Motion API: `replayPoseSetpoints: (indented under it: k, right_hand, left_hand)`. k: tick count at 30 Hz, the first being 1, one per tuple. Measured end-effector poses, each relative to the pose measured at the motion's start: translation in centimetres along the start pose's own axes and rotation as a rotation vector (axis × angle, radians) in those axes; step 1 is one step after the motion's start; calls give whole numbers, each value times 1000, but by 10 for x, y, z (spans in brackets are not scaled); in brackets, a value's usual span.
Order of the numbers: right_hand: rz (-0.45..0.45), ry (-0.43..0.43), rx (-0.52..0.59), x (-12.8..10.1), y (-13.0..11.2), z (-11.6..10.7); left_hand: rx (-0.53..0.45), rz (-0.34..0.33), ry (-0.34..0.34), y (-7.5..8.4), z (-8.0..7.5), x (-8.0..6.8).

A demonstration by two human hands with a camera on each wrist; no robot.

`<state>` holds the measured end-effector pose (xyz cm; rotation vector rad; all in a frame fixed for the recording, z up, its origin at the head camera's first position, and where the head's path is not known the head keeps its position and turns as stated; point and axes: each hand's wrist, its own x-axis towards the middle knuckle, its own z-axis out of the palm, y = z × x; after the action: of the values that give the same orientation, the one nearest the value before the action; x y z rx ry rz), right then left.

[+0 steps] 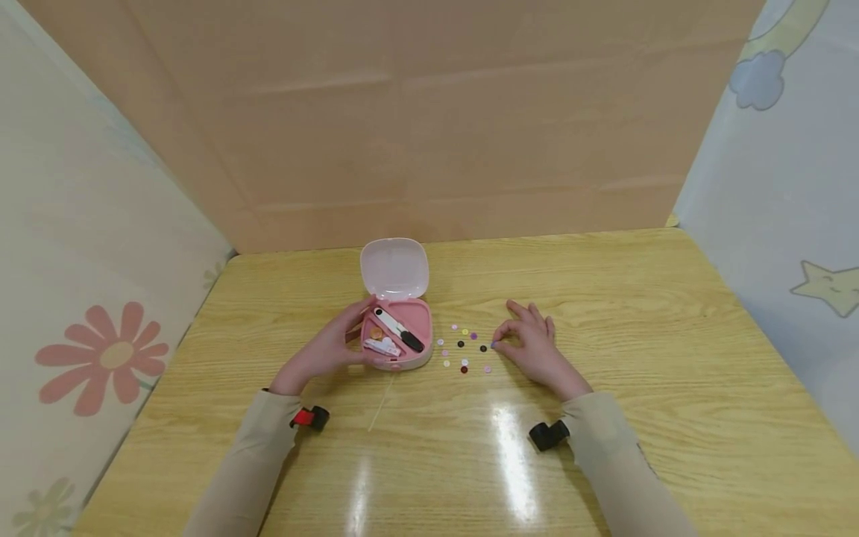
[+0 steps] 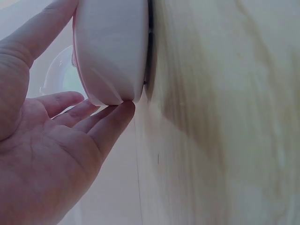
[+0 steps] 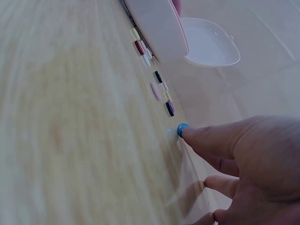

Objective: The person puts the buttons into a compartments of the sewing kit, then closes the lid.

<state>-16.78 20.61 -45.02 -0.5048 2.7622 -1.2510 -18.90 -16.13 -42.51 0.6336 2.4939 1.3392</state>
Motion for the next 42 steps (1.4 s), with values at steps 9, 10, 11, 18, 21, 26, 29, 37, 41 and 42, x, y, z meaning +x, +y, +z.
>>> replayPoseSetpoints:
  k: [9,10,11,18,21,26,29,37,41,42]
  right_hand:
    - [6,9,-11,0,-2,0]
    - [8,8,-16,0,-2,0]
    - [9,7,-21,0,-3,0]
    - [4,5,-38,0,-7,-2]
    - [-5,6,-57,2,-9,-2]
    - [-38,11,-119,6,-17,0]
    - [-56,18,-154,9,-23,0]
    - [-85,42,-219,19,-33,-1]
    - [-105,51,-210,22,-37,0]
    - [-112,54,-207,24,-38,1]
  left_hand:
    - [-1,8,0,0,0,-1]
    - [-3,11,0,-1,0,-1]
    - [-3,6,0,-1,0,0]
    - [-22,-7,-8,0,0,-1]
    - [-24,-18,-10,0,0,-2]
    - [-27,-15,-8,0,0,-2]
    - [-25,-19,-4,1,0,-1]
    - [-36,-19,3,0,0,-1]
    - [-32,-7,0,0,0,-2]
    - [-31,-3,0,0,0,-2]
